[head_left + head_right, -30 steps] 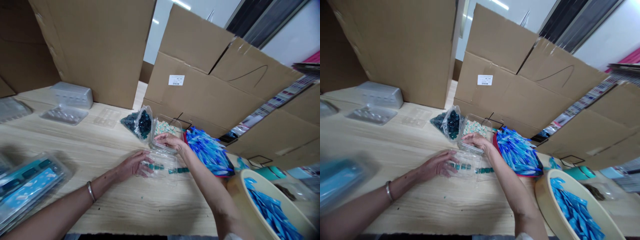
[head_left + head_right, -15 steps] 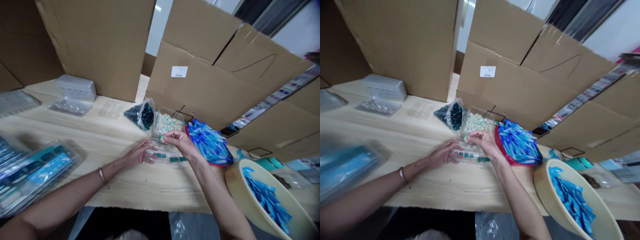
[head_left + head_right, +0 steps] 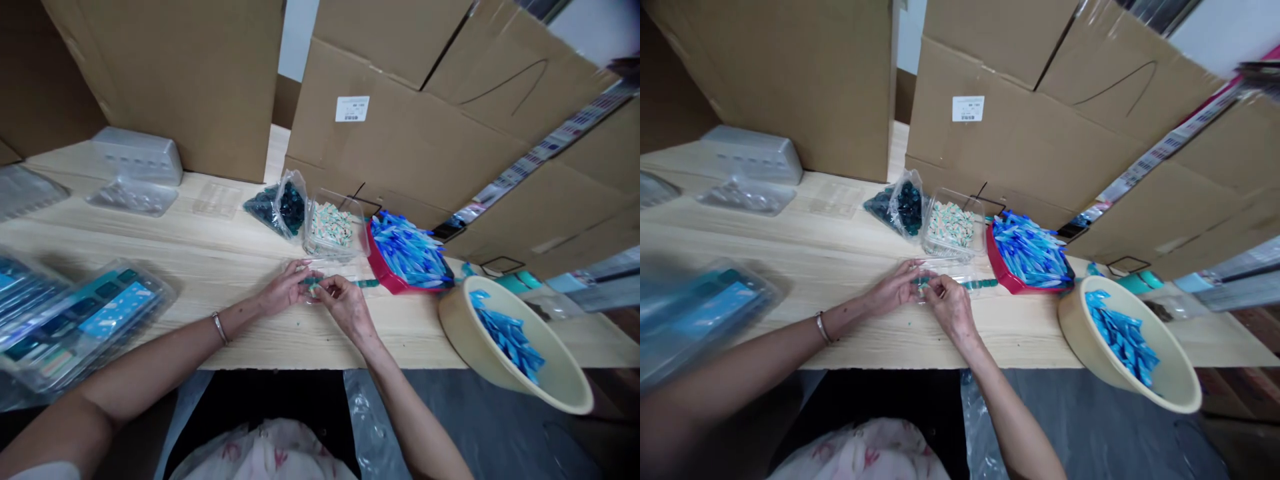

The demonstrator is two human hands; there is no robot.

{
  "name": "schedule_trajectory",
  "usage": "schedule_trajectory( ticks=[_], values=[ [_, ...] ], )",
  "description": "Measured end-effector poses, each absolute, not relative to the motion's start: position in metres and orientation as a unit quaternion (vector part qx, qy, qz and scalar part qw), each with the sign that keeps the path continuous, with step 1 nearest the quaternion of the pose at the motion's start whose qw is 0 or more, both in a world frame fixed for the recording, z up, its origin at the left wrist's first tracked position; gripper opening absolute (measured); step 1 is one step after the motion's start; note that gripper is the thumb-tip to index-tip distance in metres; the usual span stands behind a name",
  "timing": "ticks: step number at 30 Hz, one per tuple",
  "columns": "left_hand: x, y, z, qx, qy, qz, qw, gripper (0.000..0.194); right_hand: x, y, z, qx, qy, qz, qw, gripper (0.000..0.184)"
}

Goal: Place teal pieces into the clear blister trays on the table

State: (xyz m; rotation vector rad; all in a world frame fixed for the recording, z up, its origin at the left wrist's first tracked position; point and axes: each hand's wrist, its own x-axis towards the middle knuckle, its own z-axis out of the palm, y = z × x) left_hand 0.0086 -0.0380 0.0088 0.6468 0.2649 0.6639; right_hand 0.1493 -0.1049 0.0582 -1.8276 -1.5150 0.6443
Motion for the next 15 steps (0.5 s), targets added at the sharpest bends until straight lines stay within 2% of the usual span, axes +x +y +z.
schedule_trajectory(
  ticks=[10,15],
  values=[
    [0.012,-0.043,0.006,0.306,0.147,0.337,0.878,0.031,0.128,-0.121,0.047,-0.695,-0.635,0.036,0.335,0.01],
    [0.011,-0.042,0.005,0.315,0.146,0.333,0.877,0.032,0.127,-0.122,0.042,-0.704,-0.616,0.024,0.352,0.008]
  ],
)
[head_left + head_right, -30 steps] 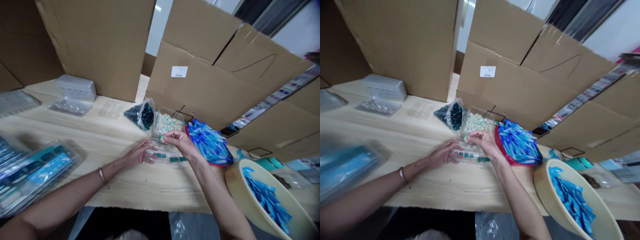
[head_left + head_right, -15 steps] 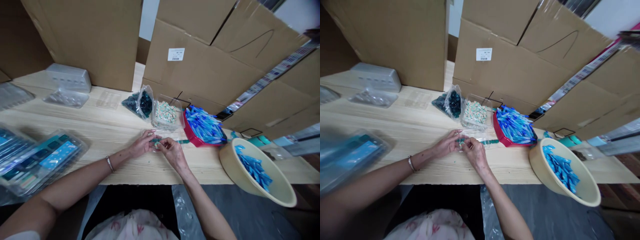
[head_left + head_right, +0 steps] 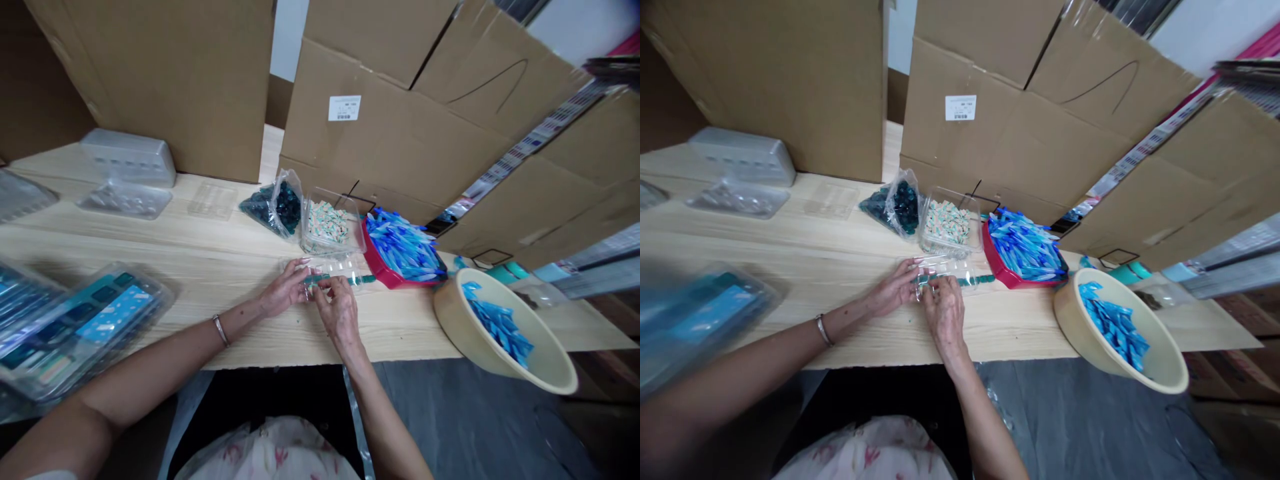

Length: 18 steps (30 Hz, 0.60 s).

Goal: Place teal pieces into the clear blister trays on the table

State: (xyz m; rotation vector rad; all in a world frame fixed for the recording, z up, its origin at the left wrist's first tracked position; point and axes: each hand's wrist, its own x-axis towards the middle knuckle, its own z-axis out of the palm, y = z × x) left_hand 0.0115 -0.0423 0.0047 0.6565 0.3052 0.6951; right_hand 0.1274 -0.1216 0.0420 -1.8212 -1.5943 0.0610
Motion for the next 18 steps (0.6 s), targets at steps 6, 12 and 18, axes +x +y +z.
schedule_trajectory(
  ticks=[6,12,18],
  values=[
    [0.0105,-0.0407,0.003,0.319,0.144,0.326,0.878,0.032,0.1287,-0.1242,0.0478,-0.688,-0.627,0.049,0.363,0.008],
    [0.0099,-0.042,0.0074,0.318,0.144,0.323,0.879,0.031,0.1304,-0.1255,0.0428,-0.681,-0.642,0.028,0.352,0.012],
    [0.0103,-0.0413,0.0075,0.307,0.142,0.315,0.887,0.031,0.1323,-0.1266,0.0402,-0.646,-0.689,0.002,0.329,0.018]
  ],
)
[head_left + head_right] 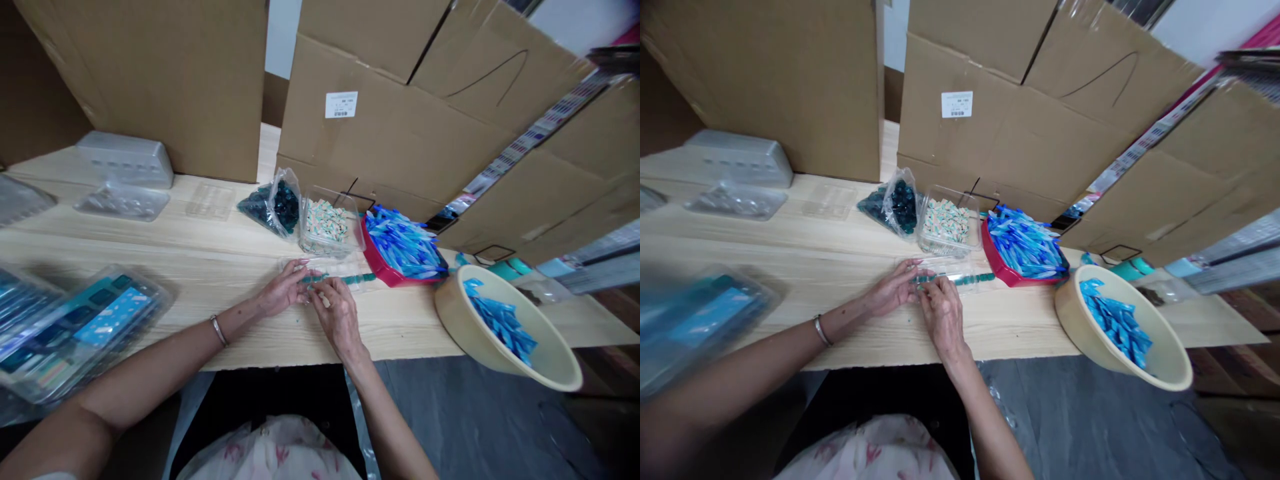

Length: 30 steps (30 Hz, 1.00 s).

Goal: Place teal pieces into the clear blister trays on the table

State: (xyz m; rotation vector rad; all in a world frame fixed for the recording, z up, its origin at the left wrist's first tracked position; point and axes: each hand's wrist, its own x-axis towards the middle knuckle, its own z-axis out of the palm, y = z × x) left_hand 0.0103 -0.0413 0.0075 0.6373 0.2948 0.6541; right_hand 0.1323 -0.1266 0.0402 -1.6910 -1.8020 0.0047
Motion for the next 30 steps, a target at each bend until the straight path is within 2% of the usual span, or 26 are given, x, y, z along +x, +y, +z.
schedule_trajectory(
  ticks=[12,17,20,27,30],
  values=[
    [0.009,-0.043,0.009,0.311,0.136,0.304,0.89,0.029,0.134,-0.132,0.041,-0.648,-0.69,-0.039,0.32,0.014],
    [0.01,-0.045,0.009,0.327,0.134,0.285,0.891,0.03,0.126,-0.131,0.045,-0.699,-0.667,-0.067,0.251,0.007],
    [0.01,-0.046,0.009,0.334,0.13,0.278,0.891,0.031,0.12,-0.132,0.05,-0.722,-0.654,-0.082,0.211,0.009],
    [0.006,-0.043,0.014,0.322,0.119,0.259,0.903,0.029,0.138,-0.141,0.063,-0.646,-0.71,0.001,0.279,0.016],
    [0.006,-0.043,0.012,0.316,0.112,0.254,0.907,0.029,0.147,-0.139,0.068,-0.593,-0.758,0.041,0.268,0.02]
  ],
)
